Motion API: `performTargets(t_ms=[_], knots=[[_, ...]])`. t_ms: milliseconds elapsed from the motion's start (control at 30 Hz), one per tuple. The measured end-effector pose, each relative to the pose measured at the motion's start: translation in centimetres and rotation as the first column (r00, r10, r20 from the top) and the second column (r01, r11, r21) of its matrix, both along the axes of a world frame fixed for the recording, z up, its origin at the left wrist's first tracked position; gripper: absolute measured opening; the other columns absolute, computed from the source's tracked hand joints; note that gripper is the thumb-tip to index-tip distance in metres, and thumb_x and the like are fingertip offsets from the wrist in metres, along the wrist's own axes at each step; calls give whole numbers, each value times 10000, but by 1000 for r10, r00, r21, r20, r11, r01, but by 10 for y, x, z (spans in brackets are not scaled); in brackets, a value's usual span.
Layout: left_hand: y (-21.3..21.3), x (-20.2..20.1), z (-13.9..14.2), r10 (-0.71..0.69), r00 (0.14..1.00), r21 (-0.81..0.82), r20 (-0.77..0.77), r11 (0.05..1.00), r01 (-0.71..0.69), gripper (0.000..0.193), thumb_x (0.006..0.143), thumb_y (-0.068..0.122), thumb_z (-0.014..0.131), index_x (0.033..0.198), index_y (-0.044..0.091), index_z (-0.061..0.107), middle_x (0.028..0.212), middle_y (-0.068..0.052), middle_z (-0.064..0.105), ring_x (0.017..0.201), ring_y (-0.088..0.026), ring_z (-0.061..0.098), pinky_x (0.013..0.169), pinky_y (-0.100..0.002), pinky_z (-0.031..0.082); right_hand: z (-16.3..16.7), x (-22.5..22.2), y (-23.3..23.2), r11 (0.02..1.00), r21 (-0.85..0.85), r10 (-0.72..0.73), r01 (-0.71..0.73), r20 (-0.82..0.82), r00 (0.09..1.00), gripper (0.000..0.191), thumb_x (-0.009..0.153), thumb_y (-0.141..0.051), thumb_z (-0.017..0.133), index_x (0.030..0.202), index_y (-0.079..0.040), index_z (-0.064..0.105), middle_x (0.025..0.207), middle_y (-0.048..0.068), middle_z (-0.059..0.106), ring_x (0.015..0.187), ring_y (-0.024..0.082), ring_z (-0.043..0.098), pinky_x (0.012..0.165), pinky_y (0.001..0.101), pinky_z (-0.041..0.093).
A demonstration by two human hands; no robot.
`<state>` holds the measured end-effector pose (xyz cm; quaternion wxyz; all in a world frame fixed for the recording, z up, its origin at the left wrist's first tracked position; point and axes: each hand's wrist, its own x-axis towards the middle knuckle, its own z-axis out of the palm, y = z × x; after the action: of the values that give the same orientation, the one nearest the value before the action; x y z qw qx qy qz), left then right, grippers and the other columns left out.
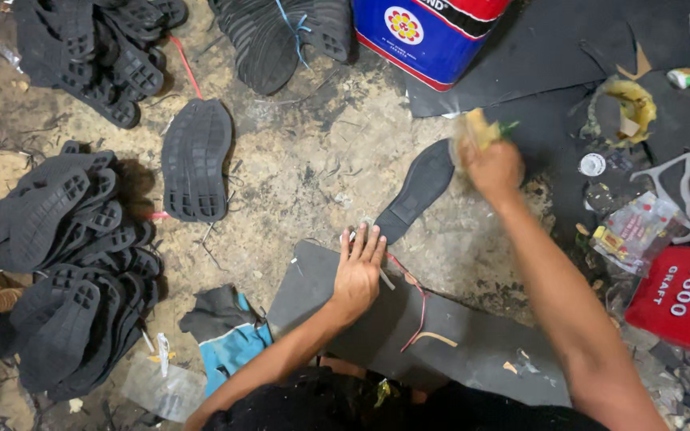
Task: The person repeatedly applies glue to black shoe soles using a brush. They pick up a sole, apply glue to the surface, and place it down, repeating this process for multiple soles throughout the clip.
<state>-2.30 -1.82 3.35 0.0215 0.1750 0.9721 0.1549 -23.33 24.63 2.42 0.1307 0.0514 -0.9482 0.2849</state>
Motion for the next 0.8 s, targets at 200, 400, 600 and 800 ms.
performTargets(t_ms=[200, 400, 600, 800], knots=[[13, -41, 17, 119, 975, 242, 188, 956, -163, 536, 867, 252, 715, 1342, 33, 600, 1333, -222, 540, 1242, -403, 487, 1072, -494, 383, -13, 52, 23, 776, -629, 22, 47, 102, 995, 285, 1032, -258, 706, 1112, 15, 691, 943, 46, 723, 747, 115, 659, 653, 317, 525], [8, -64, 18, 17, 999, 386, 34, 922, -29, 573, 844, 184, 722, 1364, -18, 591, 1288, -276, 585, 1182, -438, 537, 1029, -479, 455, -10, 131, 9, 518, -718, -87, 464, 496, 864, 347, 931, -256, 742, 1169, -27, 634, 842, 29, 677, 516, 110, 576, 434, 264, 441], [-67, -40, 68, 207, 817, 690, 538, 449, -568, 398, 1059, 325, 505, 1251, 1, 634, 1031, -112, 708, 819, -208, 669, 763, -386, 562, 4, 133, 25, 384, -805, -81, 452, 459, 885, 307, 951, -237, 756, 1134, -12, 654, 796, 38, 661, 507, 123, 569, 421, 255, 411], [-191, 80, 145, 588, 687, 132, -428, 792, -596, 296, 1029, 237, 540, 1130, -37, 594, 969, -237, 617, 898, -447, 584, 765, -525, 464, 12, 129, 14, 415, -802, -15, 429, 466, 885, 303, 969, -261, 736, 1143, -25, 660, 825, 18, 675, 533, 109, 573, 451, 249, 421]])
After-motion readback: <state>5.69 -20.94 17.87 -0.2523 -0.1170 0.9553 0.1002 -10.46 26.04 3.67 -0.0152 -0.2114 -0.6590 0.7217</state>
